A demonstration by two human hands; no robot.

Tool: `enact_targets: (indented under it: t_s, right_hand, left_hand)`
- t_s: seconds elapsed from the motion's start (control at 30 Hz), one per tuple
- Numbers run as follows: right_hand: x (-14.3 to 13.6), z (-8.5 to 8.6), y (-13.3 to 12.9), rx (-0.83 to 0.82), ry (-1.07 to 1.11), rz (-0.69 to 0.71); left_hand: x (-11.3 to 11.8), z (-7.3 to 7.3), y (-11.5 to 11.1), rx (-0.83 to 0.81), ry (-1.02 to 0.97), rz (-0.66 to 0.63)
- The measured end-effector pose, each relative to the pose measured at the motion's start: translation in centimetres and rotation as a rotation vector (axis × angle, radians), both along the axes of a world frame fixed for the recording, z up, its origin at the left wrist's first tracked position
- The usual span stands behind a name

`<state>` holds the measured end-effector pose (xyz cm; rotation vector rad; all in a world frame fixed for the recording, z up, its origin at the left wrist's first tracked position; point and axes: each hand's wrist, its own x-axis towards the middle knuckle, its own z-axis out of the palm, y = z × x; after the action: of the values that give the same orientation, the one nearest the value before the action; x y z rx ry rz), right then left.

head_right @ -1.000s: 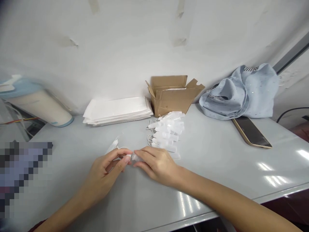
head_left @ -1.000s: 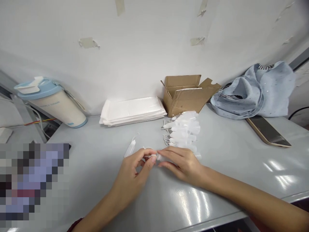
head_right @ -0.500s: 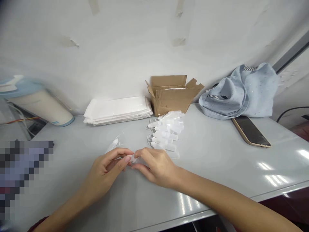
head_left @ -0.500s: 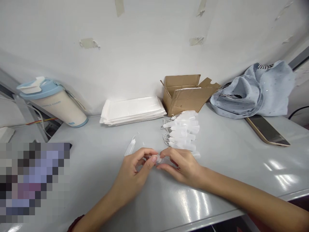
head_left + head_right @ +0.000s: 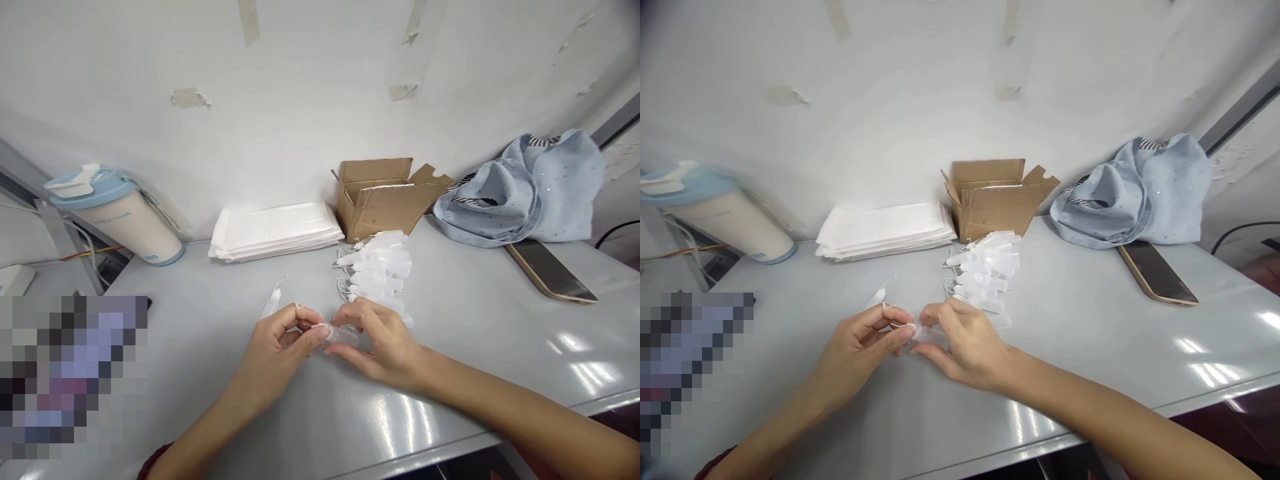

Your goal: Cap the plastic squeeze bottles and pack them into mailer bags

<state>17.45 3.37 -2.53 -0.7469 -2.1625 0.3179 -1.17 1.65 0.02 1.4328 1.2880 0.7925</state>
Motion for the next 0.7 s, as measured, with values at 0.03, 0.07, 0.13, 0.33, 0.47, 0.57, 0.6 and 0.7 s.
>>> enact_targets:
  t_s: [0.03,0.07,0.13,0.33,0.47,0.57,0.6,0.7]
  right_hand:
    - [0.0,0.0,0.0,-0.002,0.000,0.002]
    - [0.0,0.1,0.1,-0.009,-0.003,0.006]
    - [0.1,0.1,0.1,-0.044,-0.004,0.013]
    - [0.3,0.6,0.0,-0.355,0.031,0.039]
    - [0.1,0.8,-0.1,-0.709,0.117,0.128]
    - [0.0,0.8,-0.2,-0.791,0.157,0.135]
    - [0.0,0.8,-0.2,-0.798,0.153,0.124]
    - [0.0,0.8,-0.3,-0.764,0.134,0.096]
  left_hand:
    - [0.0,0.1,0.0,0.012,0.008,-0.004]
    - [-0.1,0.1,0.0,0.029,0.017,-0.007]
    - [-0.1,0.2,0.0,0.093,0.053,-0.009]
    - [-0.3,-0.4,-0.1,0.392,0.108,-0.078]
    - [-0.3,-1.1,-0.4,0.621,0.256,-0.093]
    - [-0.2,-1.0,-0.5,0.600,0.269,-0.112]
    - [-0.2,-0.9,-0.5,0.587,0.252,-0.122]
    - [-0.2,-0.5,-0.6,0.539,0.165,-0.139]
